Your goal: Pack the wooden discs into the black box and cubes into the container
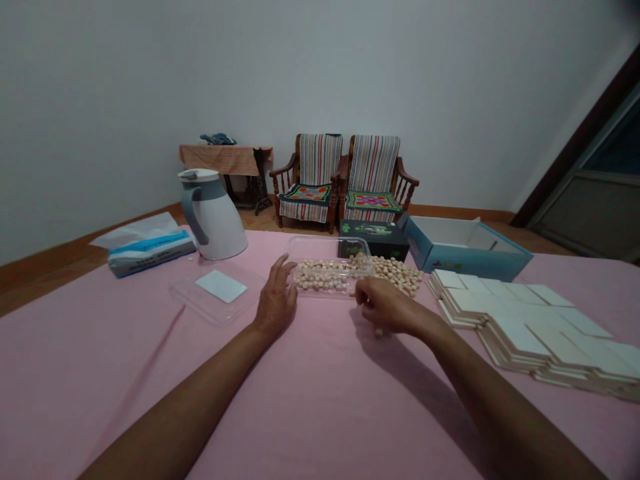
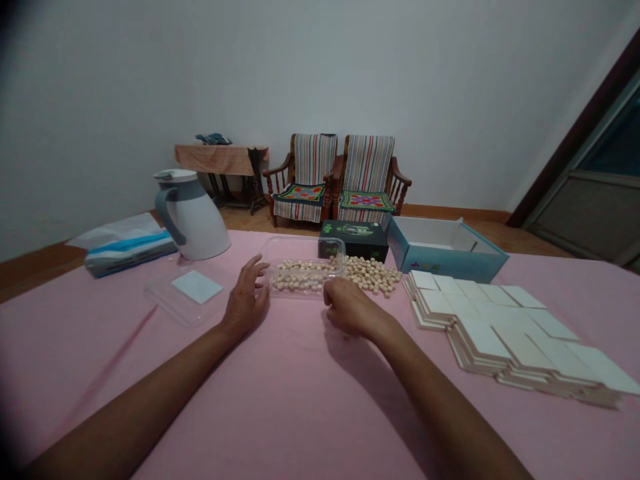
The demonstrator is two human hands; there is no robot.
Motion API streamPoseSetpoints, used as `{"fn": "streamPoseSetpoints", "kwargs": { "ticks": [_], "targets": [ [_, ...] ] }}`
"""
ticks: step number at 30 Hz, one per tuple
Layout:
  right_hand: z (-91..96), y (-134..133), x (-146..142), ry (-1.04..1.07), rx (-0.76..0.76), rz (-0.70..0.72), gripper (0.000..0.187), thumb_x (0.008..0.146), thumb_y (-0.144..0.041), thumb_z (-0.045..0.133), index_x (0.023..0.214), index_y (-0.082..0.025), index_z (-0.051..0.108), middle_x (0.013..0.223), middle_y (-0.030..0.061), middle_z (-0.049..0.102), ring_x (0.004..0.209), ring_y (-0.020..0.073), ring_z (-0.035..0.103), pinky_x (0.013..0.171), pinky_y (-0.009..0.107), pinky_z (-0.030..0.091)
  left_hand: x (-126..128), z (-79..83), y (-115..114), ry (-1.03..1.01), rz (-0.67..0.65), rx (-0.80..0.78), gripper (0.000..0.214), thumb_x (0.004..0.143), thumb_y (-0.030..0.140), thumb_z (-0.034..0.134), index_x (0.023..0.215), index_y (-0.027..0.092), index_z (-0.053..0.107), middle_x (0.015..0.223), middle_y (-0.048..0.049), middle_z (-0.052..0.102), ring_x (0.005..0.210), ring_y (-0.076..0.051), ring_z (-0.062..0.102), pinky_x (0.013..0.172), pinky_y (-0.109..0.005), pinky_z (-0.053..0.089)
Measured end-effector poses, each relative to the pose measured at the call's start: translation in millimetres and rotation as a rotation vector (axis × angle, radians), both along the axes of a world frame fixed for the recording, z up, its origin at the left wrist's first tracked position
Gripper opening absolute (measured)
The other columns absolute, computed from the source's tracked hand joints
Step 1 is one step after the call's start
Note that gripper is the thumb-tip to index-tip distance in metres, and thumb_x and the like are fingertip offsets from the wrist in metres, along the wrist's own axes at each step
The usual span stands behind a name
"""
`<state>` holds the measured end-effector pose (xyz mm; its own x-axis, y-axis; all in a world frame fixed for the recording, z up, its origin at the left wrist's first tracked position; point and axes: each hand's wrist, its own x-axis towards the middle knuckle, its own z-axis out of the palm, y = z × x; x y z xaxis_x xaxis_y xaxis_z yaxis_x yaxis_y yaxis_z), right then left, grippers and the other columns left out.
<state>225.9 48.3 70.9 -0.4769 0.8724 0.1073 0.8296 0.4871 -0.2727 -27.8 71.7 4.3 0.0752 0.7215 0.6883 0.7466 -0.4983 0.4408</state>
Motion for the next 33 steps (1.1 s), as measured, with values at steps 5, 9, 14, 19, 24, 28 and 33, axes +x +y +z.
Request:
{"fn": "streamPoseSetpoints", "kwargs": {
  "ticks": [5,9,14,19,24,28,33],
  "targets": [
    [18.7,6.2,3.8,0.448,0.384,-0.150,0.016,0.075,-0.009,0.050,0.089,-0.015,0.056,0.088,0.0051,0.057,0.070,0.0127,0.053,0.065,0.024,0.038,-0.3,-0.6,0.5,0.008,0.006,-0.005,0.051,0.078,0.005,0.047,0.126,0.022,0.045,0.145,-0.0094,0.038,0.122,-0.023,0.051,0.092,-0.038,0.055],
    [16.9,8.2,6.3,0.399,0.365,-0.122,0.014,0.080,-0.012,0.048,0.089,-0.015,0.059,0.089,0.0063,0.060,0.071,0.0133,0.056,0.068,0.024,0.040,0.5,-0.2,0.5,0.004,0.004,-0.001,0.049,0.079,0.005,0.047,0.125,0.021,0.045,0.144,-0.0099,0.038,0.122,-0.023,0.051,0.089,-0.036,0.056],
    [5.4,3.3,-1.9,-0.078,0.059,-0.084,0.022,0.079,-0.006,0.048,0.084,-0.016,0.066,0.087,0.0085,0.068,0.084,0.0191,0.061,0.069,0.026,0.039,0.4,-0.8,1.7,0.001,0.009,0.001,0.048,0.080,0.007,0.046,0.125,0.022,0.046,0.145,-0.0099,0.038,0.122,-0.022,0.051,0.088,-0.036,0.056],
    [-9.8,-4.2,-17.4,-0.334,0.058,-0.085,0.028,0.082,-0.002,0.044,0.096,-0.011,0.066,0.103,0.0167,0.066,0.095,0.0241,0.061,0.075,0.029,0.042,1.2,3.9,-0.2,0.003,0.031,0.016,0.030,0.088,0.019,0.045,0.118,0.021,0.051,0.139,-0.0103,0.045,0.124,-0.023,0.049,0.089,-0.036,0.054],
    [-26.7,-3.4,-16.6,-0.344,0.057,-0.097,0.028,0.086,-0.005,0.041,0.104,-0.011,0.063,0.109,0.0170,0.063,0.102,0.0242,0.058,0.081,0.029,0.042,-1.5,9.8,-1.3,-0.017,0.115,0.091,0.017,0.092,0.020,0.041,0.099,0.019,0.056,0.123,-0.0097,0.056,0.115,-0.021,0.054,0.096,-0.037,0.048],
    [-22.6,0.5,-9.8,-0.267,-0.007,-0.105,0.026,0.079,-0.002,0.045,0.093,-0.013,0.063,0.099,0.0128,0.065,0.093,0.0211,0.060,0.072,0.026,0.040,-6.1,10.5,1.6,-0.027,0.174,0.137,0.015,0.089,0.014,0.042,0.094,0.019,0.055,0.117,-0.0094,0.058,0.112,-0.021,0.055,0.098,-0.037,0.045],
    [6.4,3.9,-2.8,0.124,0.103,-0.091,0.016,0.073,-0.005,0.051,0.081,-0.016,0.061,0.079,0.0039,0.064,0.076,0.0147,0.058,0.067,0.023,0.038,-6.8,10.2,3.0,-0.006,0.180,0.153,0.013,0.089,0.015,0.043,0.094,0.019,0.054,0.116,-0.0101,0.058,0.112,-0.021,0.055,0.098,-0.037,0.045]
  ]
}}
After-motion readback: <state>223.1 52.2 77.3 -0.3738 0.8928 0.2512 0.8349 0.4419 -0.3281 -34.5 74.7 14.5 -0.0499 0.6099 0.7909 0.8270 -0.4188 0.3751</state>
